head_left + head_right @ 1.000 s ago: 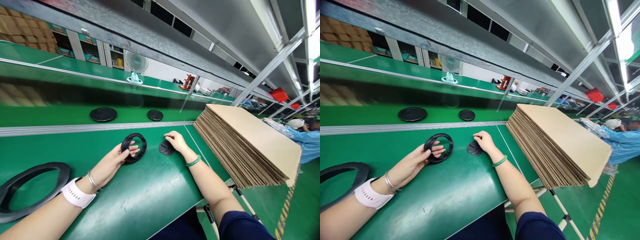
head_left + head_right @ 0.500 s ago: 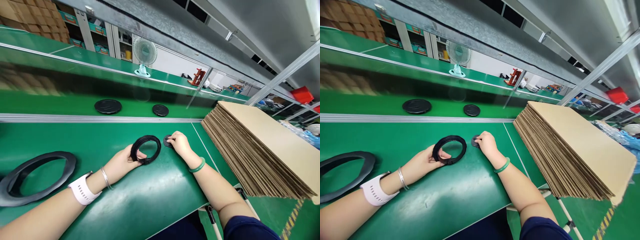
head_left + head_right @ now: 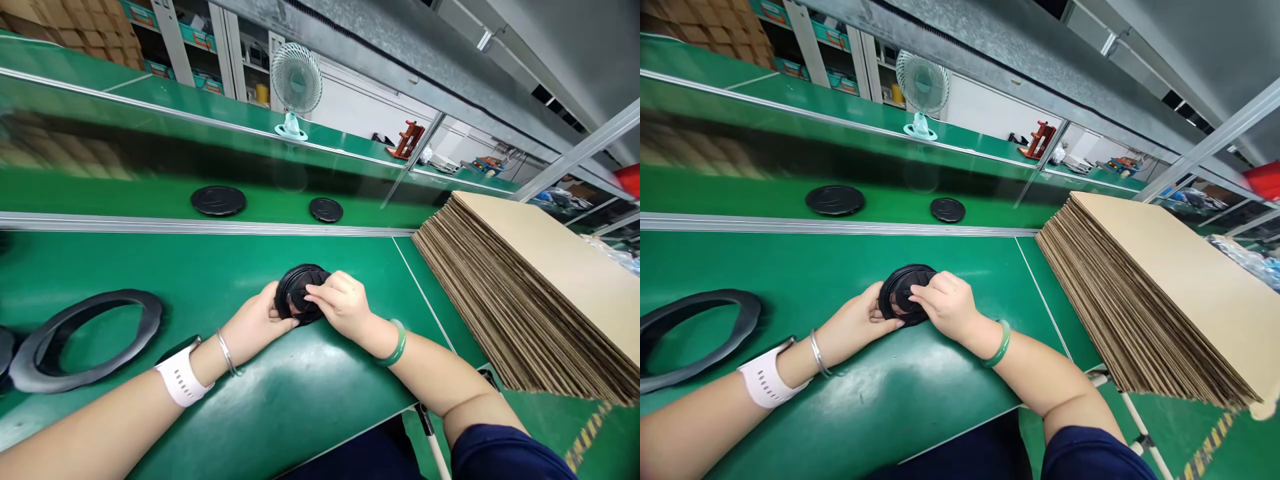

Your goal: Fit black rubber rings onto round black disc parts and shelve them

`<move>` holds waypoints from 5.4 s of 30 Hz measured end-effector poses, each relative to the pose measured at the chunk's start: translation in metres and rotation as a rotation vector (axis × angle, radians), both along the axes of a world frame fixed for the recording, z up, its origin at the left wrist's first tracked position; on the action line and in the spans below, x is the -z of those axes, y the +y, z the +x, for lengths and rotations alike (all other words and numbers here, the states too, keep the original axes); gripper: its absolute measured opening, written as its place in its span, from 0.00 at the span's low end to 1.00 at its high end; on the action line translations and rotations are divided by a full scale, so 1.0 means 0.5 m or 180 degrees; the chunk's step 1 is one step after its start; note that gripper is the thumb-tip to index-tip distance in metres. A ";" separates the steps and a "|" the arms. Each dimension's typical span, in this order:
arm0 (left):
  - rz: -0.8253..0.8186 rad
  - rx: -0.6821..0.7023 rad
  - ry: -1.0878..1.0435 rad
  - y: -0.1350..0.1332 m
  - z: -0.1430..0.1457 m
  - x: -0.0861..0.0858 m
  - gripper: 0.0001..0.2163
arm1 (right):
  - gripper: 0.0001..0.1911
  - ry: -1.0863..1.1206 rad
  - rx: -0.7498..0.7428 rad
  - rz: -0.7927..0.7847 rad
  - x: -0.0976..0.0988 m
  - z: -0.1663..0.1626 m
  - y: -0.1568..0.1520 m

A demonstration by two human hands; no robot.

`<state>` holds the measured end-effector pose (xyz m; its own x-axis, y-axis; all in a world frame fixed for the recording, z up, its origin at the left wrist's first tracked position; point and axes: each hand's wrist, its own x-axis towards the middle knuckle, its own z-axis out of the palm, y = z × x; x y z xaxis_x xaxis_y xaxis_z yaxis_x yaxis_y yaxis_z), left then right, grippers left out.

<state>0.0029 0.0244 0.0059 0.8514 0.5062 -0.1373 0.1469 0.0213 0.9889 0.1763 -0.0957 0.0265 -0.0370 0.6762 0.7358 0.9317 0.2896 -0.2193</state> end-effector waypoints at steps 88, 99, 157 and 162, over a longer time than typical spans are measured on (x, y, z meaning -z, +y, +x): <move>0.0156 0.0434 0.0204 0.011 -0.010 0.002 0.30 | 0.13 -0.0446 -0.0373 -0.0523 0.011 0.003 0.003; 0.0156 0.0387 0.0227 0.012 -0.010 0.008 0.30 | 0.13 -0.0516 -0.0244 -0.0753 0.017 -0.001 0.002; 0.1215 -0.0107 0.0270 0.022 -0.010 0.001 0.25 | 0.32 0.3672 -0.0331 -0.1902 0.035 -0.009 0.031; 0.1163 -0.0091 0.0175 0.023 -0.009 0.009 0.29 | 0.27 0.3365 -0.0075 -0.1889 0.034 0.003 0.054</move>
